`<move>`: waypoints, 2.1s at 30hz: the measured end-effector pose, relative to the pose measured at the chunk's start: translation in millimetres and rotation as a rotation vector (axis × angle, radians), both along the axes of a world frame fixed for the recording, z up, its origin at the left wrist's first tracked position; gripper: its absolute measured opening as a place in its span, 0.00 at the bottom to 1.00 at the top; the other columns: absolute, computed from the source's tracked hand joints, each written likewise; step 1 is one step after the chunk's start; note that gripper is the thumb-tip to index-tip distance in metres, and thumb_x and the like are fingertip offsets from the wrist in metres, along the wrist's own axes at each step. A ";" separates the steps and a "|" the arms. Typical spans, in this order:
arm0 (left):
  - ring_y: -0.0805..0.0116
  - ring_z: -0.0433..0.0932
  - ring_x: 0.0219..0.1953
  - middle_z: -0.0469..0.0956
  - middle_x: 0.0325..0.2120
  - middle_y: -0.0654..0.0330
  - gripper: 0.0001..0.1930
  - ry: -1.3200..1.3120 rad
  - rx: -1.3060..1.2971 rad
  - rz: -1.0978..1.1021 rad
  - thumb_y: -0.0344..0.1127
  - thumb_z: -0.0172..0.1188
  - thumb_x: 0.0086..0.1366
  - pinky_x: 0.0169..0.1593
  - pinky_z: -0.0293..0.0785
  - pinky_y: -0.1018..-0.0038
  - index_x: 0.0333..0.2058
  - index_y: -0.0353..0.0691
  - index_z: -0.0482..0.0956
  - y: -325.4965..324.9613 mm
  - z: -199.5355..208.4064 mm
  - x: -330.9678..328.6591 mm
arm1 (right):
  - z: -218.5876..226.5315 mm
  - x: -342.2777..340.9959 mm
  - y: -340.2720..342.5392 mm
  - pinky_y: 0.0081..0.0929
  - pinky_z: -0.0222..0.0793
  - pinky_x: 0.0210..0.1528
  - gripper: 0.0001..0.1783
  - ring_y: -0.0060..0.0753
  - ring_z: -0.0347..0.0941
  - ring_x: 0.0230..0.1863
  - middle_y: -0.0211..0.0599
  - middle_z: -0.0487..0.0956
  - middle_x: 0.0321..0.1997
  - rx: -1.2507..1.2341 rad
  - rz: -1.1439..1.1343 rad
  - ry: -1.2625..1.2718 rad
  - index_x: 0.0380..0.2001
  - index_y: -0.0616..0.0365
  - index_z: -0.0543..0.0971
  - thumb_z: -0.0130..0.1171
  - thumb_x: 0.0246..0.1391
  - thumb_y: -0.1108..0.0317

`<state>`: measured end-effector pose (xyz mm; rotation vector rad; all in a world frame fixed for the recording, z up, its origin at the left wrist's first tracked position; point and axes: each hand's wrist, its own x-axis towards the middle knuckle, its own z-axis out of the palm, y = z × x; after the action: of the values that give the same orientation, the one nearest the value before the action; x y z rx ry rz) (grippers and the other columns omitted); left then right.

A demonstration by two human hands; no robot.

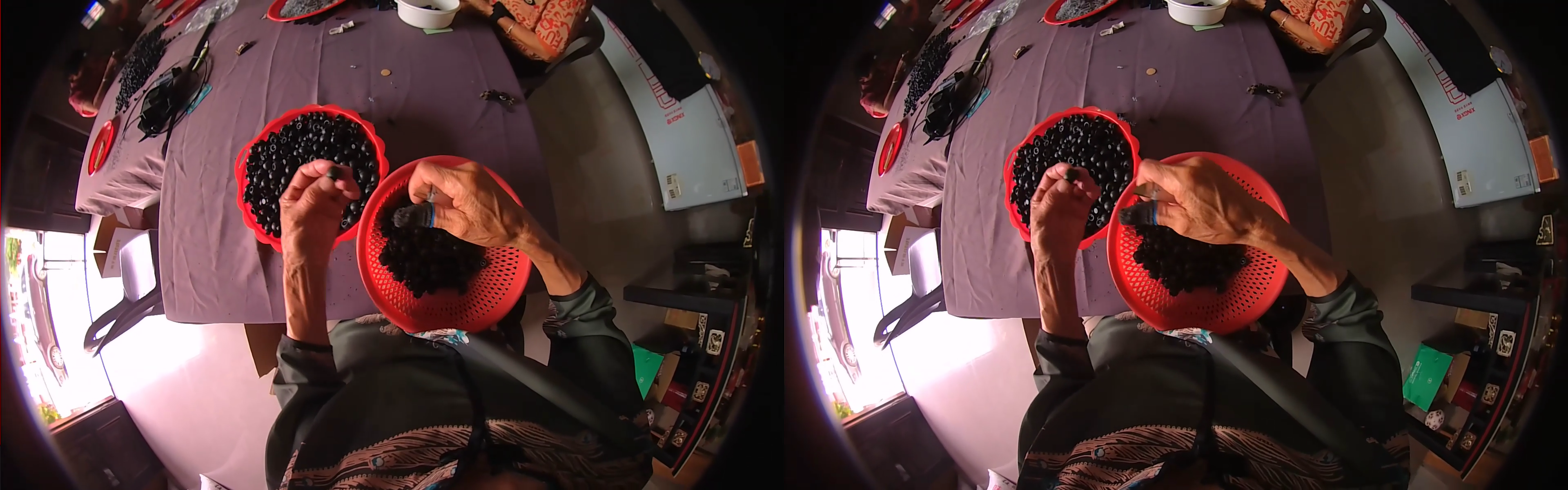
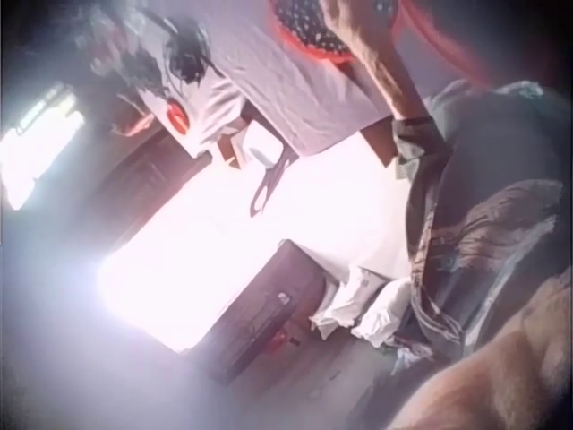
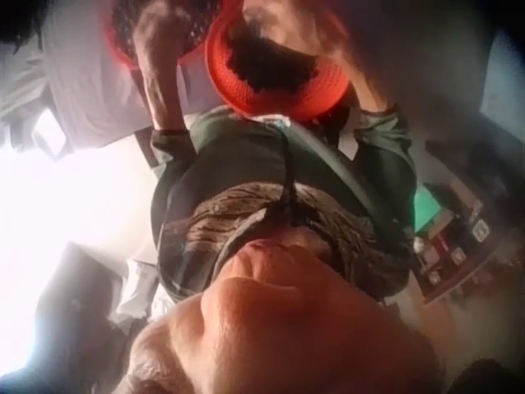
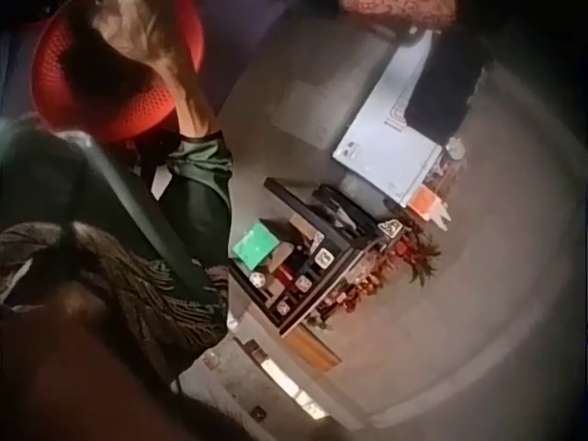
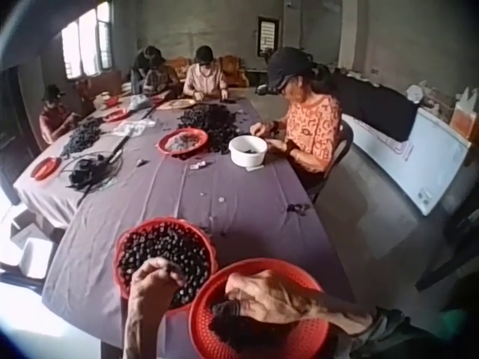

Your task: The person picks up black fruits from a plate, cuts them one at a time using a small blade, and places them into a basket.

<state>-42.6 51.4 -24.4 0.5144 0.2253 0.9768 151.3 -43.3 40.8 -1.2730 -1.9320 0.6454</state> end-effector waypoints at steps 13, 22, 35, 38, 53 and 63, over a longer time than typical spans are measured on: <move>0.66 0.75 0.34 0.76 0.32 0.55 0.09 -0.030 0.037 -0.064 0.25 0.57 0.55 0.41 0.73 0.70 0.36 0.34 0.74 -45.8 19.5 40.8 | 11.6 -1.4 6.0 0.27 0.64 0.22 0.14 0.33 0.71 0.21 0.35 0.71 0.20 0.247 -0.108 -0.023 0.26 0.61 0.67 0.47 0.32 0.88; 0.66 0.76 0.36 0.76 0.36 0.54 0.09 -0.162 -0.099 -0.188 0.24 0.56 0.56 0.42 0.74 0.72 0.37 0.35 0.75 -44.4 25.2 43.6 | 22.9 10.9 -0.3 0.29 0.65 0.22 0.11 0.39 0.72 0.22 0.38 0.72 0.20 0.113 -0.083 -0.108 0.24 0.62 0.66 0.60 0.39 0.76; 0.67 0.76 0.37 0.76 0.37 0.54 0.08 -0.147 -0.047 -0.150 0.24 0.56 0.55 0.44 0.73 0.73 0.36 0.36 0.76 -59.2 28.9 52.9 | 44.0 11.2 0.2 0.40 0.59 0.25 0.19 0.54 0.67 0.25 0.46 0.69 0.18 -0.010 -0.020 -0.327 0.21 0.62 0.62 0.63 0.37 0.67; 0.67 0.77 0.36 0.77 0.36 0.54 0.09 -0.133 -0.025 -0.137 0.23 0.57 0.54 0.42 0.74 0.74 0.36 0.35 0.76 -59.0 29.6 51.7 | 45.5 10.3 1.4 0.40 0.59 0.24 0.19 0.55 0.67 0.24 0.46 0.69 0.19 -0.047 -0.010 -0.341 0.21 0.62 0.62 0.63 0.37 0.68; 0.69 0.77 0.35 0.77 0.35 0.54 0.08 -0.098 -0.084 -0.127 0.22 0.56 0.54 0.41 0.75 0.74 0.35 0.30 0.76 -61.6 32.5 49.2 | 37.3 9.1 -0.6 0.38 0.61 0.24 0.16 0.51 0.69 0.24 0.42 0.70 0.19 0.003 -0.022 -0.424 0.23 0.61 0.64 0.62 0.40 0.68; 0.68 0.77 0.35 0.77 0.35 0.54 0.09 -0.093 -0.056 -0.087 0.22 0.56 0.54 0.42 0.75 0.74 0.36 0.30 0.75 -65.2 33.9 51.0 | 27.9 12.5 -1.3 0.35 0.63 0.23 0.13 0.46 0.70 0.22 0.40 0.70 0.19 0.045 -0.014 -0.434 0.25 0.62 0.68 0.61 0.42 0.66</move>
<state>8.4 -13.8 9.5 0.4234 0.1449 0.9052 163.8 -44.6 68.6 -1.4878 -2.2652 0.3312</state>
